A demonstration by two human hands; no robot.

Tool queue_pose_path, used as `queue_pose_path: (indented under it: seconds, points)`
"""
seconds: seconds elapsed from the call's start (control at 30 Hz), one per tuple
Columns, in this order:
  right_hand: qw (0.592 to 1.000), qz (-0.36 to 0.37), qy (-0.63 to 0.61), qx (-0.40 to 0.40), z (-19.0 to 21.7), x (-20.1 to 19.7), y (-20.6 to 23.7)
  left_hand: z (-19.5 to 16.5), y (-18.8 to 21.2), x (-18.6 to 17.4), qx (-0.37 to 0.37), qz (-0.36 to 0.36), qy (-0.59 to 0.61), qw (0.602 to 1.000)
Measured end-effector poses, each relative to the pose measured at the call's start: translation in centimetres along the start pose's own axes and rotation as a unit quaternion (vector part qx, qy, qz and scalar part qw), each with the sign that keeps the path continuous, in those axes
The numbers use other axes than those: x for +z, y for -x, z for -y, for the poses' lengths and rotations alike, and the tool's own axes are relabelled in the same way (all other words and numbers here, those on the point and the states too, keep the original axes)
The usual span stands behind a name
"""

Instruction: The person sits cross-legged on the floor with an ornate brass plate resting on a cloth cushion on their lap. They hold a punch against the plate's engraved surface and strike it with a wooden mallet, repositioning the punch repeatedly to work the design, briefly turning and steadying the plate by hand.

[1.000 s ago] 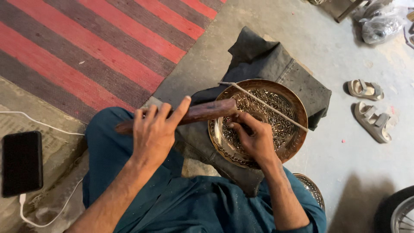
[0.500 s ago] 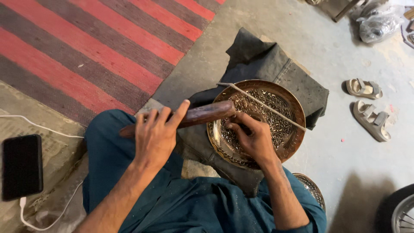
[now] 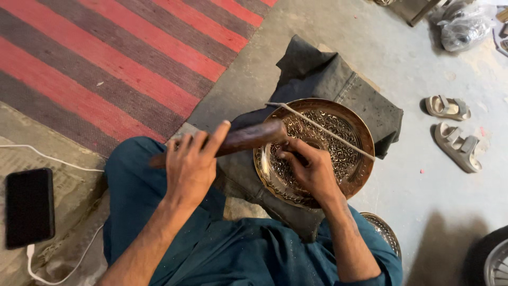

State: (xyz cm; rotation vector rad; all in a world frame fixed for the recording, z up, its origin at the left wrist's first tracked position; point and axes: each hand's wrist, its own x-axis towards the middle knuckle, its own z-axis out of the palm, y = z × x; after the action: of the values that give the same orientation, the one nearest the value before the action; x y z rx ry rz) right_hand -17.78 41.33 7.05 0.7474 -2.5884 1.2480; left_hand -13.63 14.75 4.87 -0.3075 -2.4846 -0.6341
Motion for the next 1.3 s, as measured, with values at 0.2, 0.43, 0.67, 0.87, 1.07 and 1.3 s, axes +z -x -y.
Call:
queue_pose_path:
  seconds: [0.2,0.43,0.67,0.87,1.07,1.3]
  points:
    - [0.999,-0.006,0.032,0.022,0.0,0.1,0.2,0.0,0.2,-0.1,0.024,0.014,-0.054,0.998]
    - [1.000,0.001,0.022,0.003,0.3,-0.1,0.3,-0.2,0.2,-0.5,-0.001,0.011,0.013,1.000]
    - [1.000,-0.010,0.017,-0.017,0.3,-0.1,0.4,-0.7,0.3,-0.4,0.005,0.052,-0.081,0.995]
    - [1.000,0.013,0.004,0.005,0.2,-0.3,0.3,-0.2,0.5,0.2,-0.052,-0.038,0.203,0.977]
    - [1.000,-0.002,0.012,0.011,0.6,-0.4,0.4,-0.2,0.9,0.8,-0.083,-0.080,0.253,0.960]
    - [1.000,-0.007,0.024,-0.002,0.5,-0.4,0.5,0.1,1.1,0.5,-0.044,-0.011,0.114,0.992]
